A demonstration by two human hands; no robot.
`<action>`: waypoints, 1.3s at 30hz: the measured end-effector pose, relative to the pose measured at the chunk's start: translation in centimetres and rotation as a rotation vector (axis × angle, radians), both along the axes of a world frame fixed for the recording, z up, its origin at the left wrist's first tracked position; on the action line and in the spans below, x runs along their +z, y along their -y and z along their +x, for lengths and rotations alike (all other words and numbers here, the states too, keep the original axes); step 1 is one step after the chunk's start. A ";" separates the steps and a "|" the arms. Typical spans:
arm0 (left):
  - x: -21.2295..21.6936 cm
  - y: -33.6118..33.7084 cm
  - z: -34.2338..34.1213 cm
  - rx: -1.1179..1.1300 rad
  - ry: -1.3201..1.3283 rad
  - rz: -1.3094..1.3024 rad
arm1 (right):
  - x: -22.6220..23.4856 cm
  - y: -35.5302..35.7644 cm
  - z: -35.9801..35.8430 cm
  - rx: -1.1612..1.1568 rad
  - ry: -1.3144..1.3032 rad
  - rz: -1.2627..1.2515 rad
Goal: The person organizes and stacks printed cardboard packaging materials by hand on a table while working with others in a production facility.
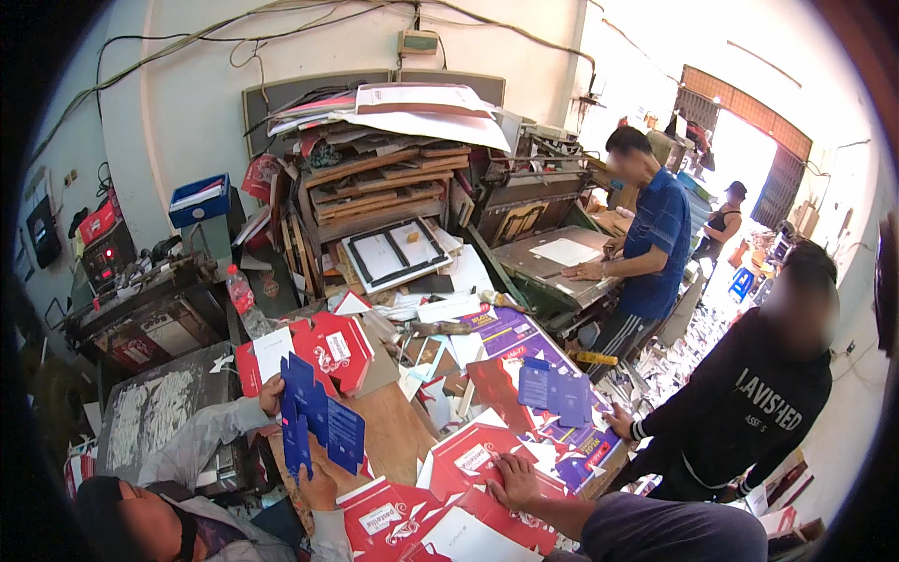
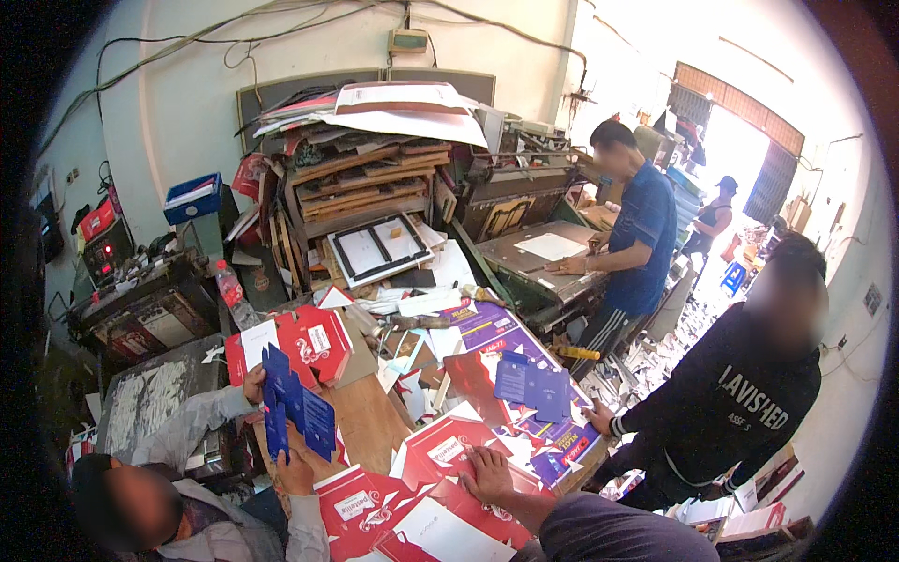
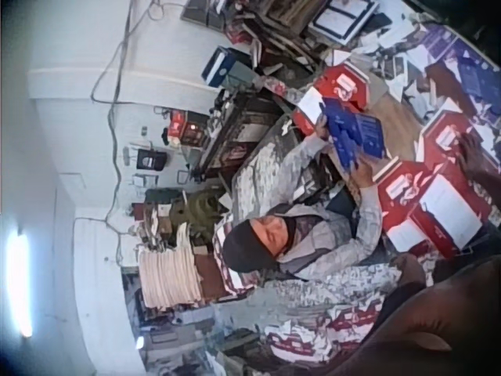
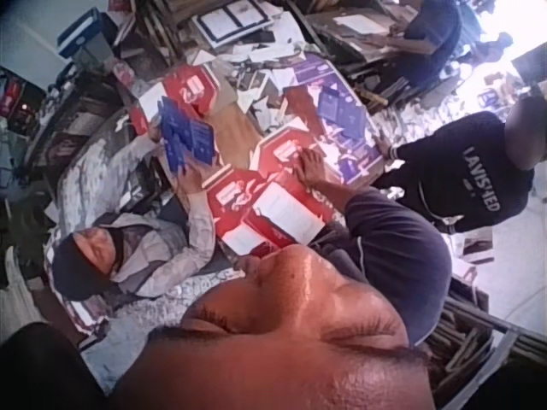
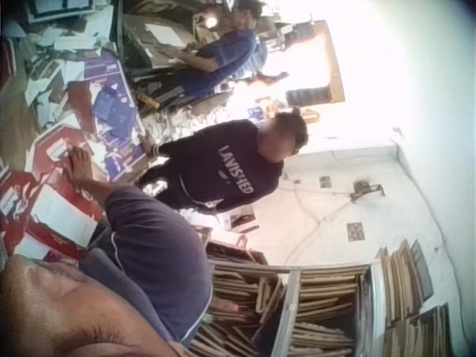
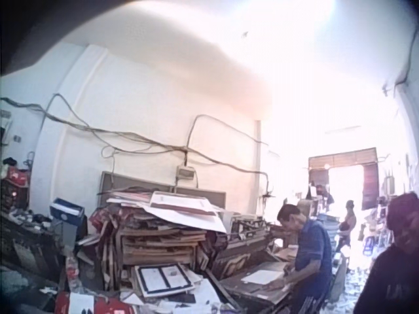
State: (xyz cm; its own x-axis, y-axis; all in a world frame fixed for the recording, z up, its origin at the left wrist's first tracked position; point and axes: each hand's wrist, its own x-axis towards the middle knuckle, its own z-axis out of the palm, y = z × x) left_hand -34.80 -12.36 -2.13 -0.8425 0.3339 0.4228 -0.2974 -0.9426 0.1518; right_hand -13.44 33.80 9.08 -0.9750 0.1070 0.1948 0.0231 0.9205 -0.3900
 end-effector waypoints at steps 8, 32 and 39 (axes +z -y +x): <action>13.3 -10.0 14.7 -1.146 1.134 1.725 | -0.7 -2.5 0.6 -0.064 0.033 0.120; -11.2 -7.1 42.1 0.412 2.384 -1.718 | -2.3 -1.2 -0.5 -0.035 0.056 0.060; -3.8 -11.2 37.2 0.567 2.334 -1.339 | -2.5 -3.0 0.2 -0.063 0.030 0.106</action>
